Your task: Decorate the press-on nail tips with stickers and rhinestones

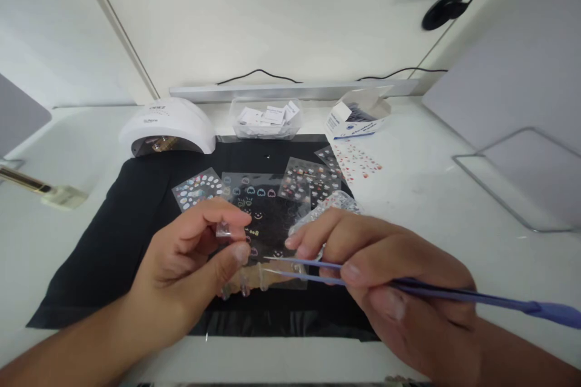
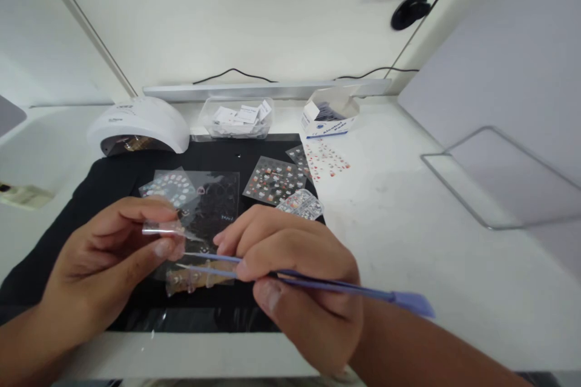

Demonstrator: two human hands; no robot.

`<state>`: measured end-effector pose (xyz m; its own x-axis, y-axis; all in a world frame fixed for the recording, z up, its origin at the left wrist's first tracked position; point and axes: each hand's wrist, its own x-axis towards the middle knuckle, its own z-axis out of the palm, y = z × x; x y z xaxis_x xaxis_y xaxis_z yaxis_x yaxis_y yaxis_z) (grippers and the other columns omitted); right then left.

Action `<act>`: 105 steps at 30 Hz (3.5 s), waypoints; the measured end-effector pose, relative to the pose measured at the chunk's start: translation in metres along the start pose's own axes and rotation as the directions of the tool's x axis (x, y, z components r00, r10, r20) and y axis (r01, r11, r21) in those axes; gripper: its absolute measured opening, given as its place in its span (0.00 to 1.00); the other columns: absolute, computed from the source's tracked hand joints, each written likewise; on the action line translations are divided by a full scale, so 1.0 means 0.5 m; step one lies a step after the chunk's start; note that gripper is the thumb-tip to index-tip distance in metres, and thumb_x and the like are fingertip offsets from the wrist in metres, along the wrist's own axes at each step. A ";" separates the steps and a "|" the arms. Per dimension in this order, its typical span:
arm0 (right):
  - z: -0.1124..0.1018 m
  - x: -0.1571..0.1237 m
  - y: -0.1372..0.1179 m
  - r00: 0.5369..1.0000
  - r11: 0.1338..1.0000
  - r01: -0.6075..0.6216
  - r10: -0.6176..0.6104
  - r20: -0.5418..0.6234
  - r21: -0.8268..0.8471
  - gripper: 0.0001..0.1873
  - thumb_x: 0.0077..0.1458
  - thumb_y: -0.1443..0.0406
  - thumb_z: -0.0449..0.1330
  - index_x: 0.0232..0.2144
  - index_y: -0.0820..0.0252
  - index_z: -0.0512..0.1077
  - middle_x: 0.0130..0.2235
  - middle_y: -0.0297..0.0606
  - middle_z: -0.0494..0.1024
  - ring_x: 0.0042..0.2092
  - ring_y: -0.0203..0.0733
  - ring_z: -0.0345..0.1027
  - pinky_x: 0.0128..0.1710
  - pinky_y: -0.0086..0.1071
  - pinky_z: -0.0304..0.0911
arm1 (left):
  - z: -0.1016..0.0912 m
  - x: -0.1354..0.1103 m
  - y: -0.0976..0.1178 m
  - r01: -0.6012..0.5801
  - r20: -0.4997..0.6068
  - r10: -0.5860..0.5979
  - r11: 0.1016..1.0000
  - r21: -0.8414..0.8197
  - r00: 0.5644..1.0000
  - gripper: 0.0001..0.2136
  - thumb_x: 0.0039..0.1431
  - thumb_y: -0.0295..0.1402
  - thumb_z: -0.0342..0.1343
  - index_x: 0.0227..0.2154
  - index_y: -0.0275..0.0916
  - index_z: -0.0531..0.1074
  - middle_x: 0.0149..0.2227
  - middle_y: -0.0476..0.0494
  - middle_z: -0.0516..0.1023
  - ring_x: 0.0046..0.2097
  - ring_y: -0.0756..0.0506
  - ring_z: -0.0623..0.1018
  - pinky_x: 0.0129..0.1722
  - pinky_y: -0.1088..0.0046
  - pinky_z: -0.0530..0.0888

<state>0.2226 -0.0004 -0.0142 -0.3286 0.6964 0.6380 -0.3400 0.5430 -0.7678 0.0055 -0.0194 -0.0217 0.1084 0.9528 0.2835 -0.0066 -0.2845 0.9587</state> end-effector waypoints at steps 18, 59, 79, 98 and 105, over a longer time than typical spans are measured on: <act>-0.009 0.007 0.006 0.999 0.997 -0.045 0.046 -0.022 0.065 0.12 0.61 0.66 0.58 0.42 0.55 0.81 0.32 0.38 0.77 0.42 0.48 0.75 0.50 0.50 0.73 | -0.014 0.002 -0.006 -0.037 0.069 0.045 0.994 -0.107 0.997 0.18 0.59 0.23 0.63 0.49 0.48 0.77 0.39 0.51 0.80 0.37 0.53 0.78 0.40 0.83 0.78; 0.002 -0.005 -0.003 0.997 0.989 0.034 -0.023 0.077 -0.141 0.11 0.60 0.64 0.57 0.40 0.55 0.79 0.28 0.40 0.76 0.37 0.49 0.77 0.42 0.50 0.77 | -0.009 0.007 0.008 -0.040 0.051 0.035 0.995 0.089 0.998 0.15 0.46 0.22 0.70 0.36 0.48 0.80 0.38 0.49 0.80 0.45 0.46 0.78 0.47 0.73 0.74; 0.008 0.003 -0.008 0.999 1.000 -0.008 0.009 0.036 -0.012 0.09 0.60 0.64 0.58 0.37 0.56 0.80 0.26 0.36 0.74 0.41 0.46 0.77 0.50 0.44 0.73 | 0.015 -0.008 -0.005 -0.112 -0.048 0.111 0.994 -0.015 0.993 0.20 0.55 0.19 0.63 0.46 0.51 0.79 0.35 0.51 0.80 0.37 0.51 0.79 0.39 0.79 0.79; 0.008 -0.003 0.000 0.997 0.992 0.080 -0.081 -0.007 -0.097 0.13 0.62 0.67 0.56 0.44 0.57 0.78 0.30 0.39 0.74 0.41 0.47 0.72 0.47 0.48 0.72 | 0.012 -0.005 0.002 -0.285 0.084 0.273 0.929 0.234 0.958 0.23 0.56 0.16 0.59 0.49 0.49 0.76 0.37 0.54 0.82 0.37 0.53 0.80 0.38 0.82 0.79; 0.004 -0.003 -0.006 0.996 0.993 0.084 -0.086 -0.021 -0.085 0.13 0.62 0.65 0.56 0.46 0.56 0.78 0.31 0.39 0.74 0.41 0.46 0.71 0.47 0.48 0.73 | 0.016 -0.002 0.004 -0.243 0.021 0.243 0.955 0.169 0.970 0.20 0.54 0.16 0.61 0.44 0.47 0.79 0.34 0.56 0.80 0.36 0.56 0.79 0.38 0.89 0.77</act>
<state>0.2224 -0.0038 -0.0129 -0.2792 0.6570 0.7003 -0.2905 0.6373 -0.7138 0.0132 -0.0219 -0.0204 0.1240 0.8526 0.5076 0.1353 -0.5213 0.8426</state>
